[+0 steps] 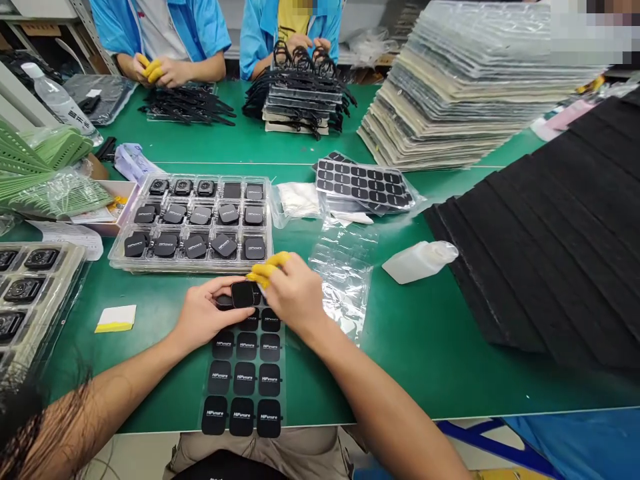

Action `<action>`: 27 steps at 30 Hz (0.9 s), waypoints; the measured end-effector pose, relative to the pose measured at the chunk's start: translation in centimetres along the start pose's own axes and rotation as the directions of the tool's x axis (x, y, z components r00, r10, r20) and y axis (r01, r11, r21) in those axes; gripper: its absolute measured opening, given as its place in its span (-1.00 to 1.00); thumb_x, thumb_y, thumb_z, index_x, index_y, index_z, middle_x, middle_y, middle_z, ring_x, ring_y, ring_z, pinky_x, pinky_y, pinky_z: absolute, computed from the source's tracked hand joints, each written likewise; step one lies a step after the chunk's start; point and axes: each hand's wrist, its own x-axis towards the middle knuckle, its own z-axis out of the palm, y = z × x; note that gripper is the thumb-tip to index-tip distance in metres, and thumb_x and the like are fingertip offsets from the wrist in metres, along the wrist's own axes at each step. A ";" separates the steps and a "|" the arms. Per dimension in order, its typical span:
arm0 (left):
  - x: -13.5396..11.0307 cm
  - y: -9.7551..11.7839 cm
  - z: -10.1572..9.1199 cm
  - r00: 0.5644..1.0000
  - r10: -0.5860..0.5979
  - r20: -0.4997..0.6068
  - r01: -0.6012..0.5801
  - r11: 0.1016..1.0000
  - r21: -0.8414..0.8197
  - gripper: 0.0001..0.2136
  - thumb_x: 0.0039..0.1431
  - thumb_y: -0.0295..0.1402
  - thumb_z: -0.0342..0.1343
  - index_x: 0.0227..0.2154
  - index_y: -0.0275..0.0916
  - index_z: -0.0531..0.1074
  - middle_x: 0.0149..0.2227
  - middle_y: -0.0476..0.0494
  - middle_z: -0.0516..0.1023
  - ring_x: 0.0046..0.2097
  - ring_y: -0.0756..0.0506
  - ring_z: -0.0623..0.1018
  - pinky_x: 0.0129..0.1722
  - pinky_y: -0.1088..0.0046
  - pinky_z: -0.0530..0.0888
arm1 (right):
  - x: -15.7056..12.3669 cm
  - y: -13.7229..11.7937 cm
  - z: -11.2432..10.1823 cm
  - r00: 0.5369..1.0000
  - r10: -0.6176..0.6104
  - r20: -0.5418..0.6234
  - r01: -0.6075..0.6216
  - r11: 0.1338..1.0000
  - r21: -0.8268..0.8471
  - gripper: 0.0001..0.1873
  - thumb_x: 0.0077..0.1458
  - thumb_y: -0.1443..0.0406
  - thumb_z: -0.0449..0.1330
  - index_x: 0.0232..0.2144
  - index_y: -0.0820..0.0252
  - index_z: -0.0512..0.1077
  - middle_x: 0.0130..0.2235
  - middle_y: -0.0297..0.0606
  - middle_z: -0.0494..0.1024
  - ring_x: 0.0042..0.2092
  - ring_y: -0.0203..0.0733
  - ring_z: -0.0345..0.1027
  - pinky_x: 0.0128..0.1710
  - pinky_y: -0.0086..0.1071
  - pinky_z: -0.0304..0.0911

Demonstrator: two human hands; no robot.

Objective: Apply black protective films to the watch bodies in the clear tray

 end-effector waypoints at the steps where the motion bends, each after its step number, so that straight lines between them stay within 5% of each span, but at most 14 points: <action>1: 0.0 0.0 0.0 1.000 -0.008 -0.001 0.008 1.000 -0.028 -0.51 -0.02 -0.26 0.48 0.03 -0.24 0.67 -0.17 -0.16 0.81 -0.11 -0.26 0.77 0.05 0.15 0.69 | -0.2 0.1 -0.2 0.999 0.019 -0.046 -0.019 1.000 -0.004 -0.80 0.37 0.33 0.25 -0.20 0.06 0.71 -0.25 -0.17 0.68 -0.23 -0.08 0.55 -0.27 -0.23 0.47; 7: -0.3 -0.3 0.1 0.999 0.038 -0.016 -0.039 0.999 -0.023 -0.51 -0.06 -0.31 0.49 0.01 -0.22 0.69 -0.12 -0.19 0.81 -0.08 -0.29 0.78 0.08 0.10 0.71 | -1.2 -0.5 0.7 0.995 -0.090 0.031 0.083 0.982 0.172 -0.75 0.38 0.34 0.21 -0.08 -0.03 0.69 -0.15 -0.20 0.72 -0.18 -0.11 0.59 -0.21 -0.24 0.54; 12: -0.8 0.0 0.2 0.992 0.115 -0.052 -0.116 0.993 0.000 -0.55 0.00 -0.30 0.50 0.01 -0.18 0.70 -0.19 -0.11 0.81 -0.16 -0.22 0.78 -0.02 0.19 0.76 | -1.2 1.8 -2.2 0.996 0.023 -0.088 -0.044 0.971 -0.236 -0.82 0.38 0.29 0.26 -0.17 0.11 0.69 -0.19 -0.06 0.71 -0.16 0.02 0.54 -0.21 -0.16 0.46; 14: -1.0 0.2 0.3 0.984 0.169 -0.060 -0.166 0.985 0.057 -0.59 0.02 -0.33 0.48 -0.01 -0.18 0.71 -0.17 -0.10 0.82 -0.17 -0.20 0.77 -0.01 0.21 0.76 | -1.4 2.2 -3.5 0.988 0.026 -0.155 -0.068 0.961 -0.270 -0.85 0.36 0.27 0.29 -0.15 0.12 0.69 -0.17 -0.01 0.69 -0.13 0.07 0.52 -0.15 -0.08 0.44; 19: -1.3 0.3 0.2 0.954 0.278 -0.112 -0.263 0.956 0.128 -0.60 0.09 -0.33 0.46 0.02 -0.25 0.69 -0.10 -0.15 0.81 -0.19 -0.19 0.77 0.00 0.23 0.77 | -2.5 0.6 -2.3 0.979 0.121 -0.162 -0.095 0.983 0.155 -0.83 0.32 0.31 0.34 -0.06 0.05 0.65 -0.13 -0.13 0.72 -0.15 -0.03 0.60 -0.12 -0.13 0.55; 23: -1.4 0.0 0.0 0.936 0.320 -0.148 -0.294 0.941 0.169 -0.59 0.14 -0.27 0.48 0.05 -0.22 0.68 -0.07 -0.18 0.80 -0.17 -0.21 0.77 0.02 0.22 0.75 | -3.1 -0.1 -0.8 0.893 0.450 0.012 -0.399 0.779 0.483 -0.75 0.27 0.18 0.41 -0.03 0.08 0.61 -0.12 -0.16 0.75 -0.20 -0.04 0.69 -0.13 -0.12 0.65; 25: -1.3 -0.2 -0.2 0.930 0.337 -0.145 -0.307 0.932 0.193 -0.60 0.15 -0.25 0.48 0.05 -0.21 0.68 -0.08 -0.19 0.80 -0.17 -0.21 0.77 0.02 0.23 0.75 | -3.0 -0.2 -0.9 0.884 0.468 0.011 -0.412 0.766 0.493 -0.70 0.23 0.14 0.45 -0.04 0.06 0.61 -0.09 -0.17 0.75 -0.14 0.01 0.70 -0.05 -0.03 0.65; 27: -1.2 -0.4 -0.3 0.921 0.364 -0.141 -0.330 0.919 0.213 -0.62 0.16 -0.24 0.47 0.03 -0.18 0.69 -0.11 -0.18 0.80 -0.20 -0.19 0.76 -0.03 0.25 0.75 | -2.8 -0.4 -1.4 0.930 0.350 -0.110 -0.286 0.880 0.381 -0.77 0.23 0.21 0.45 -0.06 0.02 0.63 -0.06 -0.16 0.75 -0.04 0.05 0.68 0.07 0.04 0.60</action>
